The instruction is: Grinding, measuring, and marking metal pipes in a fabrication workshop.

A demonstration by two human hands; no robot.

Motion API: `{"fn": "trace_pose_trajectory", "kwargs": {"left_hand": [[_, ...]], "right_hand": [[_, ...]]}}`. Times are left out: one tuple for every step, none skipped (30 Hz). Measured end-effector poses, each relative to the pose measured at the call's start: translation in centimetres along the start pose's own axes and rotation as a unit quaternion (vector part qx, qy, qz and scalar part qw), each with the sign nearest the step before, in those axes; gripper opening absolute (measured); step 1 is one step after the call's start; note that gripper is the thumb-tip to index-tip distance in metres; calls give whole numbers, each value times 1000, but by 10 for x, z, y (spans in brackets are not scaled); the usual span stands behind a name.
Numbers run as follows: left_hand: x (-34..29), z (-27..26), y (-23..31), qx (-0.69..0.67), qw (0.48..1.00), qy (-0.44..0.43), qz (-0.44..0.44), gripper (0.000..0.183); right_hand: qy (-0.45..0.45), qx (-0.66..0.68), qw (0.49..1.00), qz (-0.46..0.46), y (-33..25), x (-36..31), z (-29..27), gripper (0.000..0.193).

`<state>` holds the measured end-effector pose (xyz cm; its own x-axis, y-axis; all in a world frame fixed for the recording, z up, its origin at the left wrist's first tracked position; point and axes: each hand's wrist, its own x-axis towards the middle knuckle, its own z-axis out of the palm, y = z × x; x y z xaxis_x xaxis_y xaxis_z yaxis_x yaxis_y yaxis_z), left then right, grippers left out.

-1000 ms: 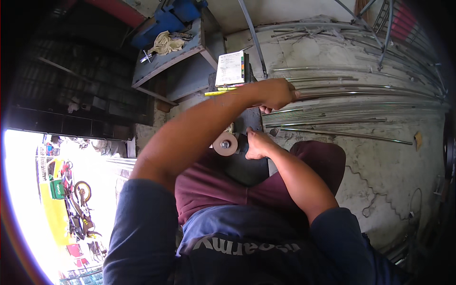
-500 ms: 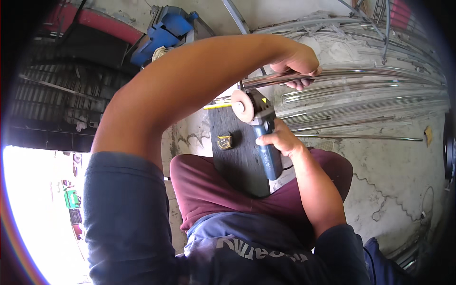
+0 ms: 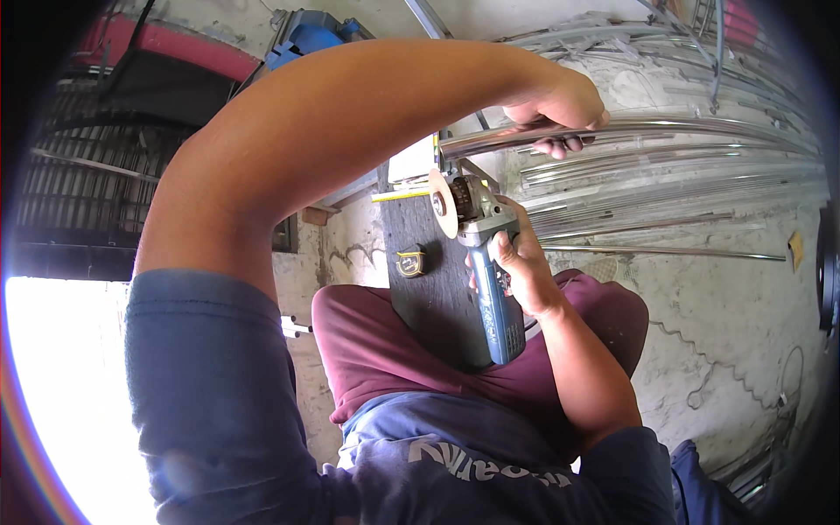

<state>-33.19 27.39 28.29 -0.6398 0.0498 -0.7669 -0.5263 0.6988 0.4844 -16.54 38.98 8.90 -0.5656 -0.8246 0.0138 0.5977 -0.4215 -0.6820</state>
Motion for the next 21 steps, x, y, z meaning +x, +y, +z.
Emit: {"fn": "trace_pose_trajectory", "kwargs": {"left_hand": [[1,4,0,6,1000,0,-5,39],[1,6,0,13,1000,0,-10,38],[2,8,0,9,1000,-15,-8,38],[2,9,-1,5,999,-31,-6,37],[2,11,-2,1,999,-47,-3,37],[3,12,-2,9,999,-43,-2,38],[3,11,-2,2,999,-43,3,37],[3,12,-1,0,999,-34,4,36],[3,13,-2,1,1000,-28,4,35],[3,13,-2,0,1000,-31,3,35],[3,14,-1,2,999,-34,3,35],[3,14,-1,4,999,-37,4,35],[3,15,-3,8,999,-37,8,34],[4,16,-4,12,999,-38,12,34],[5,16,-4,23,999,-38,17,33],[6,17,-5,19,999,-36,15,34],[7,17,-5,21,999,-33,15,35],[8,17,-5,23,999,-30,15,35],[9,16,-6,20,999,-31,12,37],[9,16,-6,18,999,-32,8,39],[10,16,-6,15,999,-33,5,41]], "right_hand": [[5,-40,999,-19,-2,0,0,85],[10,-81,996,-38,-5,1,-1,85],[24,-120,991,-49,-8,1,-1,89],[19,-105,994,-35,-11,0,-1,93],[20,-150,987,-48,-14,0,0,97],[25,-204,976,-71,-16,-1,2,101],[28,-257,962,-94,-18,-2,4,104],[46,-284,953,-93,-21,-1,5,105],[38,-296,948,-113,-22,-2,8,104],[36,-305,943,-125,-24,-4,10,103],[35,-314,939,-137,-25,-5,12,103],[40,-305,943,-127,-26,-7,12,98],[50,-297,947,-113,-27,-7,12,97],[55,-290,949,-112,-28,-7,12,95],[61,-282,951,-112,-29,-6,10,93],[59,-318,936,-139,-29,-5,9,91],[59,-323,933,-145,-29,-5,9,91],[60,-325,931,-154,-28,-4,8,90],[64,-326,930,-157,-28,-4,7,90],[63,-323,931,-156,-27,-4,7,90],[65,-319,934,-148,-27,-6,6,90]]}}
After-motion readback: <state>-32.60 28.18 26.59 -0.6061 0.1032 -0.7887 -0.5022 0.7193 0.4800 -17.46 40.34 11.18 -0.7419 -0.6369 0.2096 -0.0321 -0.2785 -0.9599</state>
